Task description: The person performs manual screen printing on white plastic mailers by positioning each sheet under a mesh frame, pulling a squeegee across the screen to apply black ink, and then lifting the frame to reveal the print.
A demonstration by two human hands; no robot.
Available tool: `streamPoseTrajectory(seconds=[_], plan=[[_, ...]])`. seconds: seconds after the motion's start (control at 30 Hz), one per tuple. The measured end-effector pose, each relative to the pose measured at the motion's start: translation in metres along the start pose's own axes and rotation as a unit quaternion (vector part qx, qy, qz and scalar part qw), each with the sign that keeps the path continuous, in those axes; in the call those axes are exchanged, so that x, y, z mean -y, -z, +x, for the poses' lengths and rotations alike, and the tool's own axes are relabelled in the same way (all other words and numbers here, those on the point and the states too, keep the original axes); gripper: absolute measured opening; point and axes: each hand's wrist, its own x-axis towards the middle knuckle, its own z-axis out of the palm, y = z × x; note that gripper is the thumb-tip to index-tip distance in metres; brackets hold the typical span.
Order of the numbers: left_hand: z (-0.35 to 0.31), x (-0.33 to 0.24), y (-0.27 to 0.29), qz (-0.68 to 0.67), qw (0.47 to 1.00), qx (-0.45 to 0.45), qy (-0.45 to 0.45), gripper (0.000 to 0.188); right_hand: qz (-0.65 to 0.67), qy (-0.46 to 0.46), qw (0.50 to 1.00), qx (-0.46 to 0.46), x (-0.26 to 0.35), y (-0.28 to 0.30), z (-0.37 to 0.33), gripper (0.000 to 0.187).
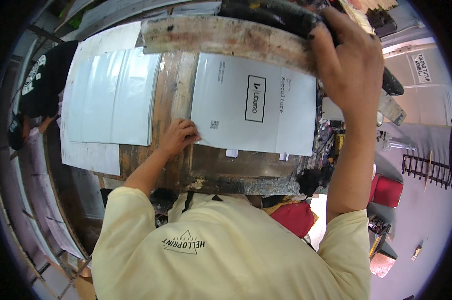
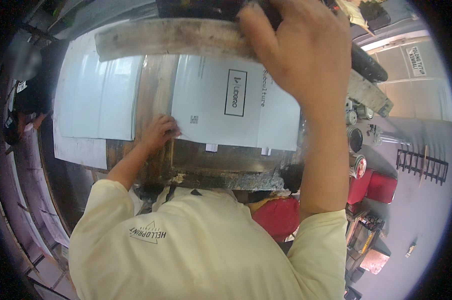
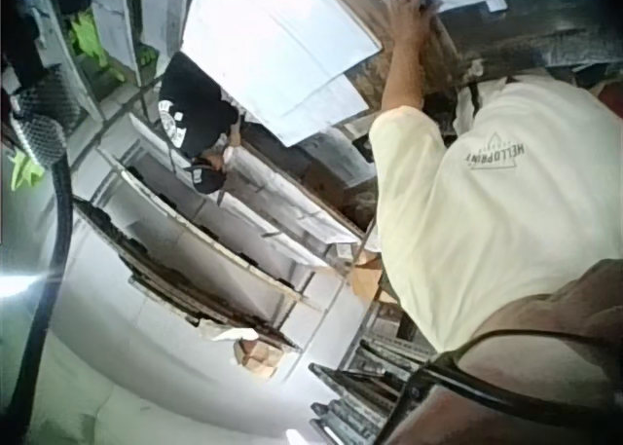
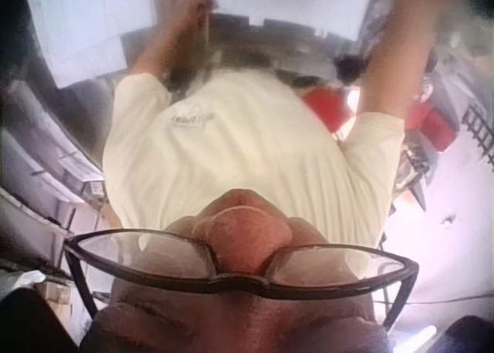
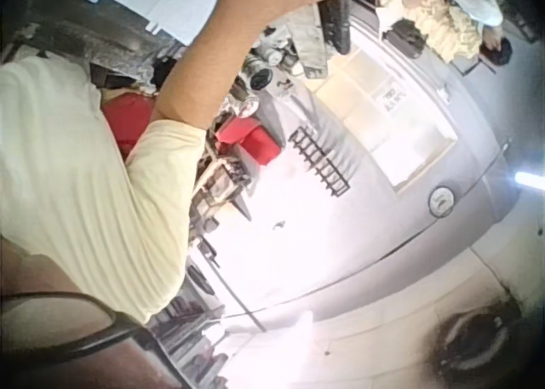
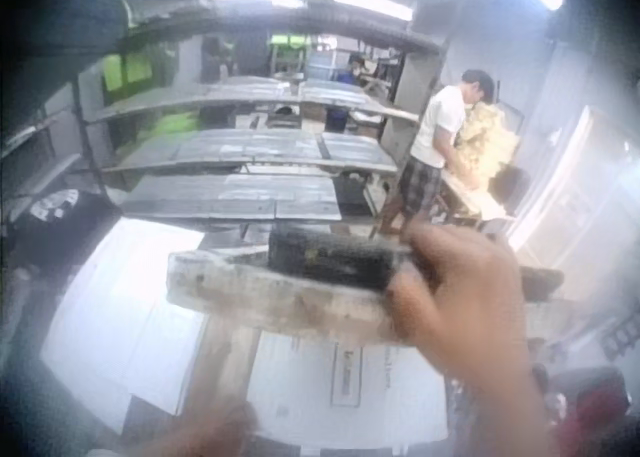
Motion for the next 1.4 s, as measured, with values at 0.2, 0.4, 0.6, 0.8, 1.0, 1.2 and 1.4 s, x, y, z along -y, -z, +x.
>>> streamPoseTrajectory(seconds=[0.2, 0.4, 0.6, 0.8, 1.0, 1.2, 1.4], plan=[[0.009, -0.008, 0.005, 0.022, 0.999, 0.028, 0.022, 0.02, 0.054, -0.051, 0.997, -0.018, 0.017, 0.004, -0.001, 0.032], [0.019, 0.006, 0.002, 0.022, 0.994, 0.077, 0.069, 0.021, 0.026, -0.011, 0.999, -0.017, 0.022, 0.005, -0.015, 0.037], [-0.014, -0.017, 0.014, 0.049, 0.998, 0.017, 0.033, 0.026, 0.013, -0.003, 1.0, -0.016, 0.024, 0.005, -0.028, 0.04], [-0.03, -0.007, -0.01, 0.051, 0.998, -0.032, 0.015, 0.022, -0.013, 0.022, 0.999, -0.045, 0.018, -0.002, -0.029, 0.041], [-0.014, 0.002, -0.002, -0.003, 1.0, 0.013, 0.003, 0.021, 0.002, -0.014, 1.0, -0.014, 0.022, 0.004, -0.025, 0.042], [0.004, -0.005, 0.012, 0.025, 0.996, 0.086, 0.016, 0.032, 0.002, -0.026, 1.0, 0.009, 0.023, 0.005, -0.023, 0.043], [0.013, 0.013, 0.008, 0.016, 0.982, 0.164, 0.09, 0.043, 0.005, -0.012, 1.0, -0.015, 0.027, 0.003, -0.029, 0.043]])
